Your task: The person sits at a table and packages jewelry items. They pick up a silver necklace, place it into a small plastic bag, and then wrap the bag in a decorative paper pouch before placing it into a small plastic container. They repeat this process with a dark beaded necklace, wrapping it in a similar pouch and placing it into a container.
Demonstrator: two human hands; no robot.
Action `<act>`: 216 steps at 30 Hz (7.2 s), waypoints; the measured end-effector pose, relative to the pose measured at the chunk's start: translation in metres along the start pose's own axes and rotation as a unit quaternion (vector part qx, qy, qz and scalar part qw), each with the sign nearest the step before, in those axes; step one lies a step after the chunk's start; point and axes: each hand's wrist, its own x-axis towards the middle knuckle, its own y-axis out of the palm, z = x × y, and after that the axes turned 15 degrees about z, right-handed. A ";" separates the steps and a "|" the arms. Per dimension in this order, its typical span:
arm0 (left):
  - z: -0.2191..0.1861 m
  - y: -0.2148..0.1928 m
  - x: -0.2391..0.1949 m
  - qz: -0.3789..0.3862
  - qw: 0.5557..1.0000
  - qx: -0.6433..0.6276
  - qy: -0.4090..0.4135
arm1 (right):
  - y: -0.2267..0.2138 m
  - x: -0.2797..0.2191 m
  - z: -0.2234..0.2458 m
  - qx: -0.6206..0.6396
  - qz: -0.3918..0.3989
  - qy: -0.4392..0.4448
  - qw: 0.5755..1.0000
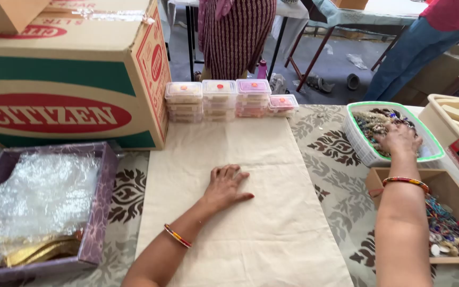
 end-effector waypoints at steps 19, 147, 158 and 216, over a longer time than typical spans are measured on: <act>-0.003 -0.012 -0.007 -0.092 0.995 -0.016 0.044 | -0.240 -0.135 0.095 0.628 -0.078 -0.452 0.628; 0.043 -0.045 -0.038 0.038 0.710 -0.703 0.034 | 0.095 -0.255 0.336 0.678 0.028 -0.458 0.574; 0.025 -0.038 -0.040 0.004 0.576 -0.801 0.163 | 0.130 -0.240 0.341 0.853 0.337 -0.237 0.319; 0.047 -0.038 -0.046 -0.100 0.939 -0.327 -0.026 | 0.064 -0.265 0.314 0.613 0.421 -0.509 0.432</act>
